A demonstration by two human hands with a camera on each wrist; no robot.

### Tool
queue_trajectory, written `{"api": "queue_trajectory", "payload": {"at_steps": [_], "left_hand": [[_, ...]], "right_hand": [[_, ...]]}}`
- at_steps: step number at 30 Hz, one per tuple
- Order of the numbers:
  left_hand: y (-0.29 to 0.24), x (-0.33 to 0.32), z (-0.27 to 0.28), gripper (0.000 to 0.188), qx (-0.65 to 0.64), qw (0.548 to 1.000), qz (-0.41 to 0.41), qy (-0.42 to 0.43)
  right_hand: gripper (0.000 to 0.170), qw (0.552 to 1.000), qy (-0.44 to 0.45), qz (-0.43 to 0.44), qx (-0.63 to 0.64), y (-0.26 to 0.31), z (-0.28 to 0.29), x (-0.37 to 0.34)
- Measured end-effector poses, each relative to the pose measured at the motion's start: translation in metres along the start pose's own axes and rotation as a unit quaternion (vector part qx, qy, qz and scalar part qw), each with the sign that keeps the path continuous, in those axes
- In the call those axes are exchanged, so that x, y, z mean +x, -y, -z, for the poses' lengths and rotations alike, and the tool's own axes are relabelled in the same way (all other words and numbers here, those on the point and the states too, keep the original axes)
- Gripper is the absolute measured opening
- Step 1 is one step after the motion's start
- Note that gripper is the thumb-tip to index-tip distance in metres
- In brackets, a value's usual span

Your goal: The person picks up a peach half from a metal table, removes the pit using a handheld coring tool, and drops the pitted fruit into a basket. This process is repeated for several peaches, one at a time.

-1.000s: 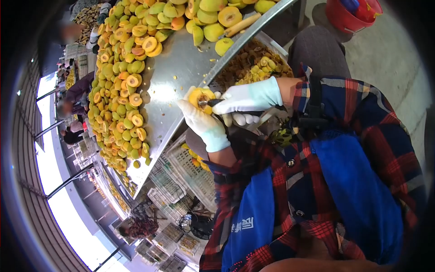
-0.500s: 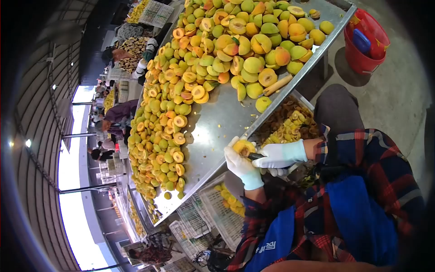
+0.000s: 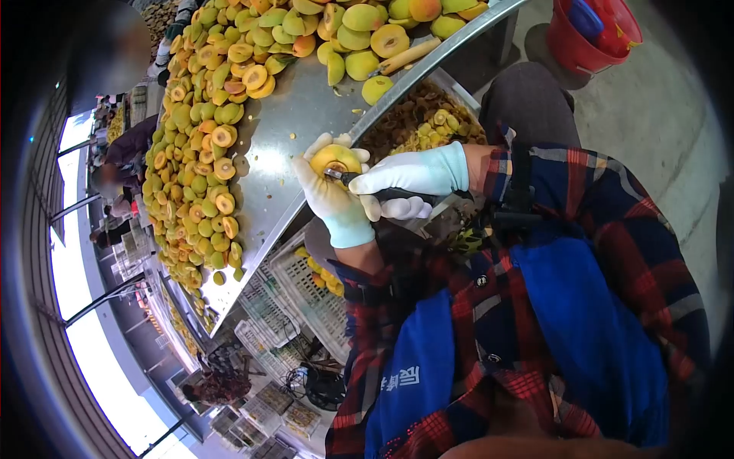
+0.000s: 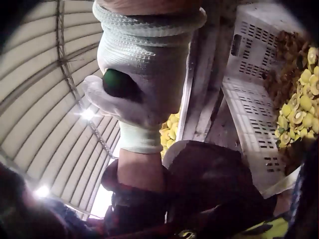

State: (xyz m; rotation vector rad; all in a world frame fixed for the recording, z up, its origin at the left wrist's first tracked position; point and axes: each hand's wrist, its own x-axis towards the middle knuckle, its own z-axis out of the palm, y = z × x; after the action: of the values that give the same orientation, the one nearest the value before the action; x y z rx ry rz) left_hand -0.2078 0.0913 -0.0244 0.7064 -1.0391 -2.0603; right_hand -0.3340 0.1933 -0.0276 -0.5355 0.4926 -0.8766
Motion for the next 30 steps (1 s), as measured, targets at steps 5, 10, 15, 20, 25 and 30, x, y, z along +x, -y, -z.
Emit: {"api": "queue_trajectory", "payload": {"at_steps": [5,10,15,20,25,30], "left_hand": [[0.002,0.003,0.013,0.056,-0.055,0.998,0.031,0.015],[-0.024,-0.001,0.051,0.057,0.075,0.98,-0.072,-0.171],[-0.113,-0.04,0.181,0.041,0.684,0.668,-0.109,-0.27],[-0.079,0.045,0.076,0.034,0.536,0.84,-0.081,-0.039],[-0.011,0.171,-0.011,0.064,0.811,0.467,-0.283,0.212],[0.002,0.186,-0.019,0.085,0.815,0.529,-0.087,0.221]], "right_hand": [[0.045,0.973,-0.074,0.036,-0.214,-0.003,-0.006,0.006],[0.046,0.987,-0.149,-0.017,-0.066,-0.034,-0.004,0.012],[0.035,0.96,-0.259,-0.082,0.064,-0.044,0.011,0.008],[0.022,0.97,-0.184,0.025,0.157,-0.028,-0.002,0.004],[0.026,0.966,-0.24,0.008,0.097,-0.02,-0.007,0.004],[0.028,0.96,-0.276,0.032,0.024,-0.024,0.004,0.001]]}}
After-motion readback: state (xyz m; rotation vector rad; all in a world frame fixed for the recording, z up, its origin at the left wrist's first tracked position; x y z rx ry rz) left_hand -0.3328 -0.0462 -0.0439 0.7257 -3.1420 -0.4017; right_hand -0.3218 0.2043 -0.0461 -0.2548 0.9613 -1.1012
